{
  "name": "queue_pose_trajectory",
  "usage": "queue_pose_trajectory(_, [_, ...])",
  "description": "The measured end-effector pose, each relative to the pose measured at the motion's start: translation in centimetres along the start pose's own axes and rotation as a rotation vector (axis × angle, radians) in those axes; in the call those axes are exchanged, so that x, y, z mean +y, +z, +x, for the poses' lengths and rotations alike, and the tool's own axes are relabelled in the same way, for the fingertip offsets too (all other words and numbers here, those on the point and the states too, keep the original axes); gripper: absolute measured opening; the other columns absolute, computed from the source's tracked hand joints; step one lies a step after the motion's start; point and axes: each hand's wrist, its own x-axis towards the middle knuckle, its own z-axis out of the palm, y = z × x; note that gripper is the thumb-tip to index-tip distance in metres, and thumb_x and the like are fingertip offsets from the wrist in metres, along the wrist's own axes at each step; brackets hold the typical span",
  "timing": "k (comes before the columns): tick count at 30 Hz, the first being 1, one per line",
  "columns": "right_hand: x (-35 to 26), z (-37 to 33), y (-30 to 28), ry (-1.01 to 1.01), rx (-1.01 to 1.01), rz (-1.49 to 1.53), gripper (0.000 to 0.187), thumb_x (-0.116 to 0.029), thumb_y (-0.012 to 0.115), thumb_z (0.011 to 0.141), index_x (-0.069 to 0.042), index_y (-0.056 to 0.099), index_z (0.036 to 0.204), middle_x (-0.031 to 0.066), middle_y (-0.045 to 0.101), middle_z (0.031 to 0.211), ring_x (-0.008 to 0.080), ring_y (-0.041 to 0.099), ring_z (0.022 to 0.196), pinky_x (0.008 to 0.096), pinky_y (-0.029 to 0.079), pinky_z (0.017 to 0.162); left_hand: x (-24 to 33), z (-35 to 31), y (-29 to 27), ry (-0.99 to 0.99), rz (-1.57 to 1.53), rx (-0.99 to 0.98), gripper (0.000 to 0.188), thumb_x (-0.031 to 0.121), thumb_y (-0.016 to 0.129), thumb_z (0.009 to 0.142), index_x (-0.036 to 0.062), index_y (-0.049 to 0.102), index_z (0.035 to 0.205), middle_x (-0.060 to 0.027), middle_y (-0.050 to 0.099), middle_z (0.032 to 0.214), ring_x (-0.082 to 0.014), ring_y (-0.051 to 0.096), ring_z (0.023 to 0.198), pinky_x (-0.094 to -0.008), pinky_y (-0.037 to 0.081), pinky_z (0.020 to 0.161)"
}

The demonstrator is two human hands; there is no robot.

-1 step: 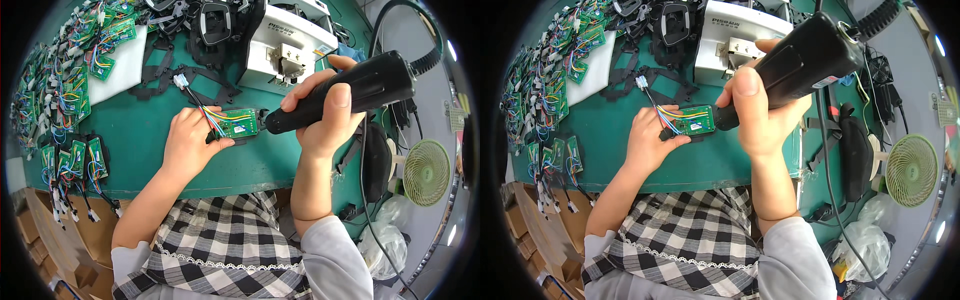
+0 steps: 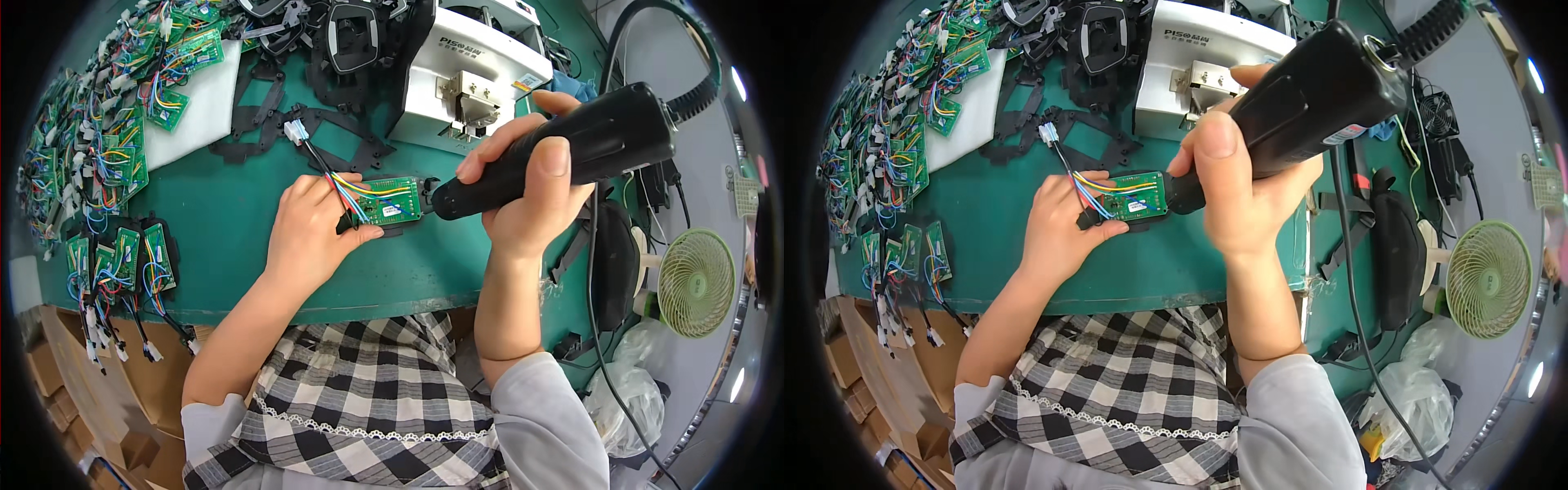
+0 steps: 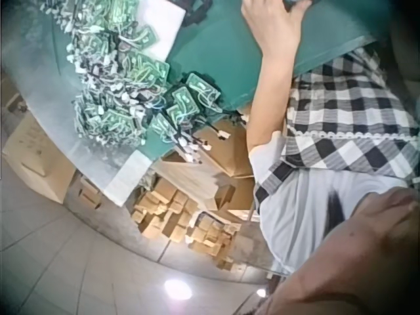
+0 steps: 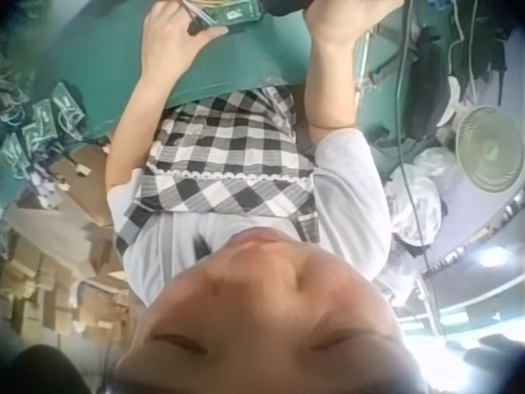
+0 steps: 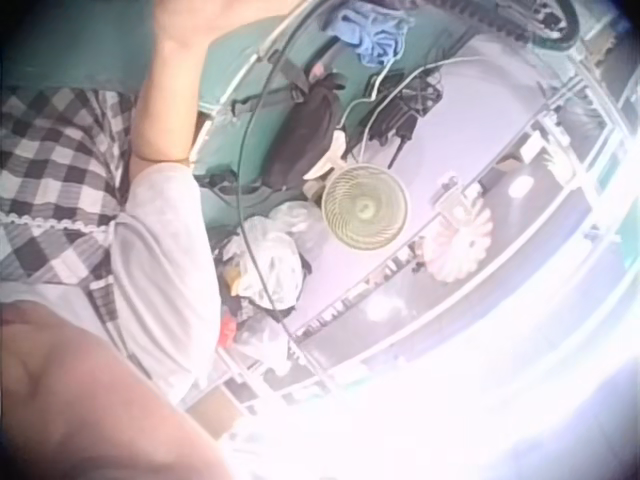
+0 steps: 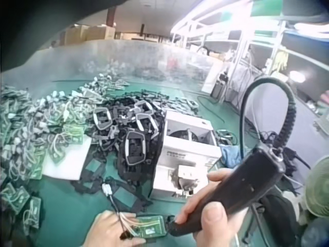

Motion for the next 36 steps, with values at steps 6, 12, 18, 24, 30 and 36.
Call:
queue_pose_trajectory(6, [-0.2,-0.5,0.2,-0.03,-0.028,-0.033,0.062,-0.042,0.058,0.088,0.01,0.038,0.114,0.0147,0.056,0.065,0.0208,0.056,0.045,0.0313,0.05,0.042,0.1,0.2,-0.2,0.007,-0.021,0.001,0.044,0.026,0.083,0.062,0.0051,0.067,0.098,-0.0069,0.065,0.111,-0.0279,0.057,0.097,-0.0386,0.045,0.087])
queue_pose_trajectory(12, [0.3,-1.2,0.6,0.016,0.124,0.14,0.055,-0.03,0.067,0.085,0.01,0.043,0.113,0.0074,0.058,0.062,0.0124,0.056,0.048,0.0235,0.044,0.048,0.0,0.2,-0.1,0.02,-0.023,-0.011,0.045,0.026,0.082,0.063,0.0043,0.067,0.1,-0.0074,0.065,0.111,-0.0289,0.057,0.098,-0.0388,0.046,0.086])
queue_pose_trajectory(18, [0.8,-2.0,0.0,-0.065,-0.035,0.128,0.06,-0.042,0.066,0.084,0.005,0.041,0.112,0.0112,0.059,0.065,0.0146,0.054,0.049,0.026,0.045,0.048,0.0,0.2,-0.8,0.014,-0.039,-0.051,0.042,0.019,0.08,0.065,0.0046,0.067,0.102,-0.0071,0.064,0.114,-0.0282,0.057,0.1,-0.0388,0.047,0.087])
queue_pose_trajectory(24, [0.7,-1.7,-0.9,-0.027,-0.021,0.018,0.064,-0.053,0.058,0.087,0.003,0.04,0.113,0.0131,0.057,0.064,0.0194,0.055,0.047,0.0314,0.049,0.046,-0.1,0.1,-1.1,-0.006,-0.058,-0.103,0.041,0.016,0.079,0.066,0.0054,0.067,0.103,-0.0068,0.064,0.115,-0.0273,0.057,0.102,-0.038,0.047,0.087])
queue_pose_trajectory(30, [-1.9,5.5,-1.9,-0.242,0.324,0.057,0.066,-0.055,0.05,0.089,0.007,0.041,0.111,0.0149,0.058,0.061,0.0211,0.057,0.044,0.0284,0.048,0.045,0.0,-0.2,-0.9,-0.074,-0.107,-0.068,0.051,0.015,0.083,0.062,0.006,0.063,0.108,-0.0082,0.061,0.112,-0.0292,0.059,0.099,-0.0381,0.05,0.083])
queue_pose_trajectory(36, [-1.4,7.0,-1.1,-0.306,0.197,-0.093,0.064,-0.048,0.056,0.089,0.009,0.039,0.112,0.0168,0.058,0.063,0.0243,0.058,0.047,0.0331,0.051,0.048,0.6,-0.2,-0.7,-0.156,-0.287,0.044,0.066,0.01,0.088,0.054,0.0093,0.059,0.113,-0.0124,0.047,0.118,-0.0301,0.06,0.096,-0.0382,0.052,0.079])
